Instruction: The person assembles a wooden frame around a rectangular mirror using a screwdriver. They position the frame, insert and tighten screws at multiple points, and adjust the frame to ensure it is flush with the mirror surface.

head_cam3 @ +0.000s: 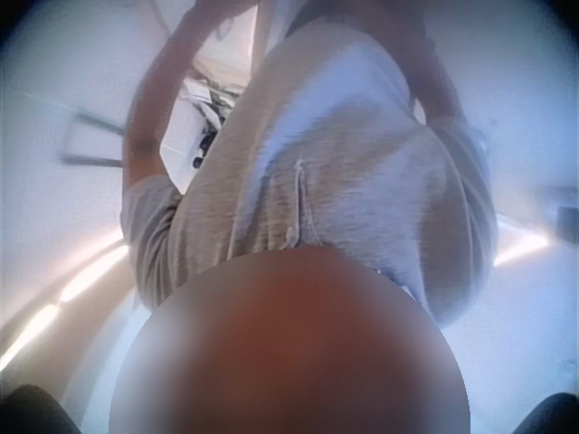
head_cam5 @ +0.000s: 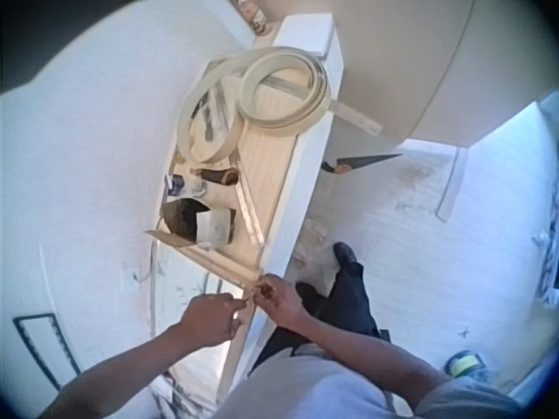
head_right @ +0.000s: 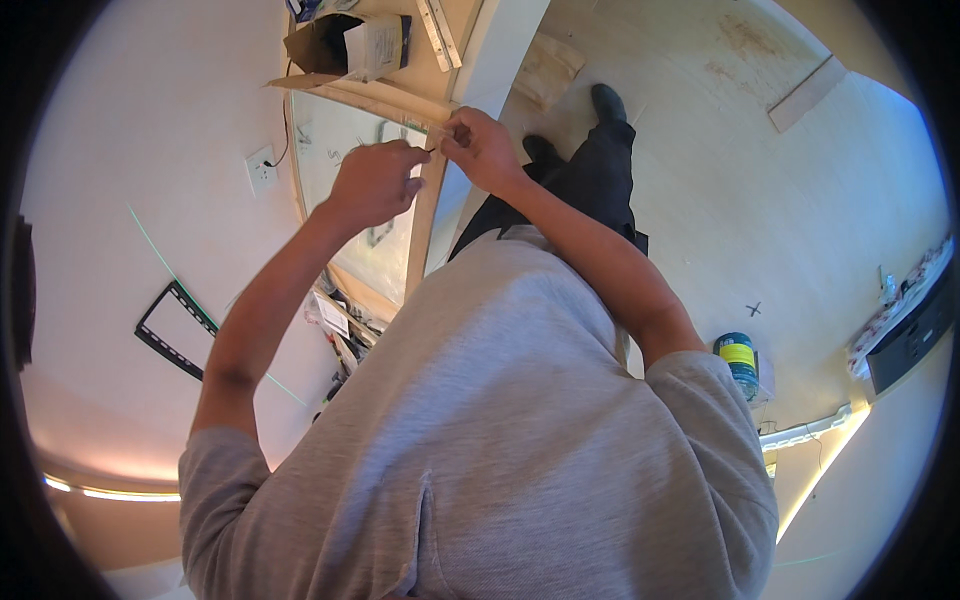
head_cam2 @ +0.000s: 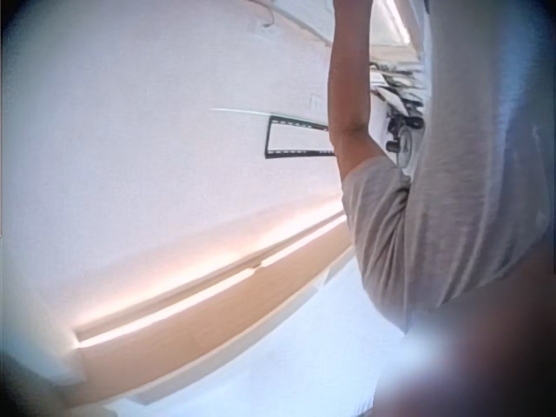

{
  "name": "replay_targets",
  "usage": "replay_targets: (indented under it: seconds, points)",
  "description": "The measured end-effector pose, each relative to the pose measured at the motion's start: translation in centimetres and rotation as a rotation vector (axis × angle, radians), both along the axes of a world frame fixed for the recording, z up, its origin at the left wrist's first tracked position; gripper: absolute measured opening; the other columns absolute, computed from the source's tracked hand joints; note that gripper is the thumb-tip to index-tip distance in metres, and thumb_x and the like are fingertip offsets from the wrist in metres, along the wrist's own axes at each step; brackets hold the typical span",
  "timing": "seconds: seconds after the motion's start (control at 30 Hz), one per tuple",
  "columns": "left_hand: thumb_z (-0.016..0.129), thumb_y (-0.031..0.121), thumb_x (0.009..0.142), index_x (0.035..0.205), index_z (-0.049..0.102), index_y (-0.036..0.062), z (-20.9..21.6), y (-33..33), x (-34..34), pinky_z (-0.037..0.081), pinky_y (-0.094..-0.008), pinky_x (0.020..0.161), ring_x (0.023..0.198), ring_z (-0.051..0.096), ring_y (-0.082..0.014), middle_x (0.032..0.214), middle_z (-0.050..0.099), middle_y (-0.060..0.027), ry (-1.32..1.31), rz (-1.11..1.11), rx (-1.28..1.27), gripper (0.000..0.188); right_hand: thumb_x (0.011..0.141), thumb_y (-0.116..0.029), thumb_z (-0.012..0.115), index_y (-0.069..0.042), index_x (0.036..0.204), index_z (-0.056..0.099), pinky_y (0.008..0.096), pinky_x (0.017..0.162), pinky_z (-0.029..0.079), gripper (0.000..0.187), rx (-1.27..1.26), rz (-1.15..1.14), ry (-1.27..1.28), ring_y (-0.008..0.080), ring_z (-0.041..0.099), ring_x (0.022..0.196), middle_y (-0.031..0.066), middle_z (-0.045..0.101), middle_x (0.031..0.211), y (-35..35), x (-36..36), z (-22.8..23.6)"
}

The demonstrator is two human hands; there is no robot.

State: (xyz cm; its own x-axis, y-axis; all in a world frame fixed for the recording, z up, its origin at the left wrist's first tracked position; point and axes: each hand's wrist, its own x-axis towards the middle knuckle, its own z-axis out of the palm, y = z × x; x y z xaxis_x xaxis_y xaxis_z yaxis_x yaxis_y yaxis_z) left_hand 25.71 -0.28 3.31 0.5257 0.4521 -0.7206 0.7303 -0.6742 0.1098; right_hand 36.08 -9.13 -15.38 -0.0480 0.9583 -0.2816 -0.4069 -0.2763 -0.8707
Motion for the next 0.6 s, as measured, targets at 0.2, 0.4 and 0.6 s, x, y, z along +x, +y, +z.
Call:
replay_targets:
  seconds: [0.2,0.4,0.6]
  points:
    - [0.073,0.018,0.083,0.115,0.064,-0.0076,-0.5,0.2,-0.4,0.046,-0.0276,0.053,0.061,0.060,-0.0167,0.079,0.066,-0.0114,-0.101,1.585,-0.424,0.042,0.087,-0.010,0.073,0.001,0.101,0.061,0.0296,0.067,0.052,0.022,0.012,-0.079,0.059,0.0134,0.062,0.072,0.0086,0.062,0.084,0.0,-0.7,-0.4]
    - [0.069,0.009,0.077,0.100,0.064,0.0010,-0.5,0.3,1.0,0.052,-0.0356,0.057,0.065,0.065,-0.0237,0.088,0.069,-0.0109,0.149,0.285,-0.130,0.025,0.087,-0.010,0.074,0.001,0.102,0.061,0.0299,0.068,0.052,0.023,0.021,-0.059,0.018,0.0139,0.063,0.074,0.0089,0.063,0.084,0.2,-0.3,-0.6]
    - [0.072,0.013,0.078,0.102,0.065,0.0025,0.1,0.3,1.2,0.056,-0.0423,0.070,0.077,0.070,-0.0301,0.093,0.070,-0.0112,0.118,-0.021,-0.071,0.027,0.087,-0.012,0.074,0.001,0.103,0.061,0.0297,0.069,0.053,0.024,-0.031,-0.019,0.039,0.0132,0.063,0.074,0.0079,0.065,0.084,0.1,0.3,0.3]
